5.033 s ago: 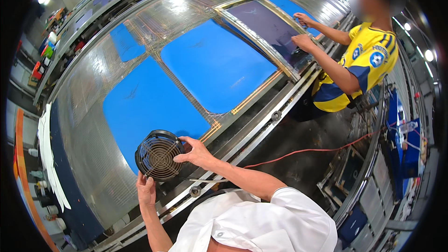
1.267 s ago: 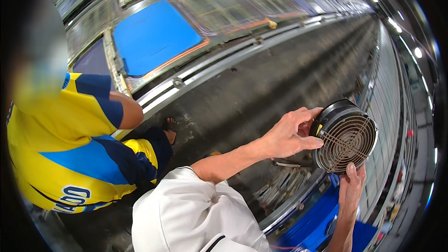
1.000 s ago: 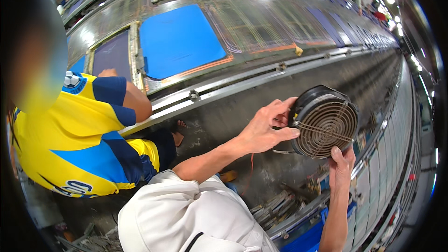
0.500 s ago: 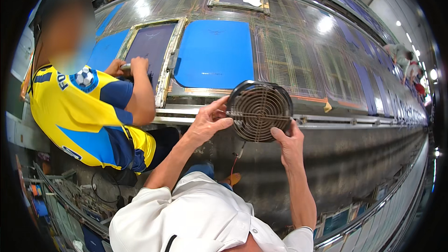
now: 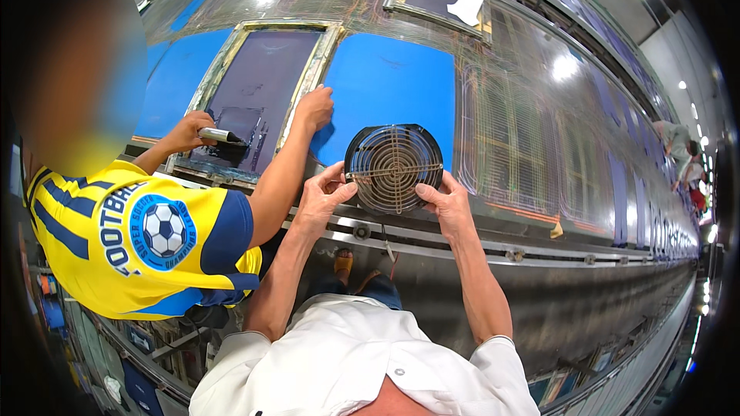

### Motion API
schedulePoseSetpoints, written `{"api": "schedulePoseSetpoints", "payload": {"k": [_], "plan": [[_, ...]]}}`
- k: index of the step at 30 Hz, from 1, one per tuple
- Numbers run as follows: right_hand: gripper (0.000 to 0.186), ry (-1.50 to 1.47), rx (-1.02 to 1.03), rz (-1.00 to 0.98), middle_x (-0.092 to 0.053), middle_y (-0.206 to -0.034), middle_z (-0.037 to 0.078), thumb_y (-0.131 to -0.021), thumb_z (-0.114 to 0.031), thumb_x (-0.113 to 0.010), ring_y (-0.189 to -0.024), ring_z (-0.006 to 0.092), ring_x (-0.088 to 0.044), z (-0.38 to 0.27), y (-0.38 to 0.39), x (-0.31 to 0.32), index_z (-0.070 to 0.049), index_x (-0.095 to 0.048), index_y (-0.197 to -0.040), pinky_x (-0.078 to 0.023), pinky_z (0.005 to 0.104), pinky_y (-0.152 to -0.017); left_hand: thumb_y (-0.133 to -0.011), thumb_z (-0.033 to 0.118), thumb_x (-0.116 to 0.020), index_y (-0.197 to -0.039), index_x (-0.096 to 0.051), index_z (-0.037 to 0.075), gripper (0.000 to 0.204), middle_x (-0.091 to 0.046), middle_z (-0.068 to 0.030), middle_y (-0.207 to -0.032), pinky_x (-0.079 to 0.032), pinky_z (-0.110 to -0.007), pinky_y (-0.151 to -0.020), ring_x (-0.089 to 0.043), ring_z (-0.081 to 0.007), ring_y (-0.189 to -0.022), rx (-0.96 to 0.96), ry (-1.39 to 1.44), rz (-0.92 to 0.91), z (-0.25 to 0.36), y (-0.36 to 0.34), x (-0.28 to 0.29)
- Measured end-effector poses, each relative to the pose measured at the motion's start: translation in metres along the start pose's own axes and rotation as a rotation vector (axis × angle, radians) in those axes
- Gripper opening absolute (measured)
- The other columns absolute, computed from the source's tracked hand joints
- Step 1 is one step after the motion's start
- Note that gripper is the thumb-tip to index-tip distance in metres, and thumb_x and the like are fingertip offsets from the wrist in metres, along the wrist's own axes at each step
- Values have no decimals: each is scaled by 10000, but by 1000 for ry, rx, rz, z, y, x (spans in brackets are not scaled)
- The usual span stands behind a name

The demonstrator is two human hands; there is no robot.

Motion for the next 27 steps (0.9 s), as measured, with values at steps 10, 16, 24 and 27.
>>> {"api": "schedulePoseSetpoints", "payload": {"k": [10,16,24,27], "plan": [[590,-67,-10,-9,-661,-1012,31,-751,-151,-844,-890,106,-627,38,-36,5,-42,-582,-1268,-541,262,-705,-807,98,-781,-1383,-456,-81,686,-636,-69,-1062,-489,-253,-895,-594,-107,-962,88,69,135,-34,-25,17],[592,-245,-62,25,-657,-1057,49,-779,-92,-813,-911,130,-633,60,-32,1,-24,-525,-1292,-543,283,-783,-805,40,-764,-1311,-511,-82,579,-651,-106,-1103,-519,-267,-889,-629,-145,-991,197,83,160,-27,-30,16],[588,-192,-46,89,-648,-1064,36,-777,-73,-798,-915,114,-614,67,-35,-9,-28,-528,-1298,-524,264,-786,-783,10,-754,-1270,-555,-59,531,-658,-108,-1129,-514,-289,-942,-638,-157,-1012,250,74,104,-32,-43,34],[607,-190,-11,117,-646,-1079,49,-771,-41,-792,-924,117,-604,71,-36,-12,0,-520,-1313,-511,263,-809,-741,54,-821,-1270,-549,-73,608,-650,-87,-1074,-508,-261,-907,-619,-128,-950,271,87,66,-40,-49,42]]}}
Point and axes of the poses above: each hand's wrist, its own y-axis away from the middle knuckle, its own x-axis out of the back of the hand, z = x × y, the point moved 2 cm from there along -y, towards the middle knuckle
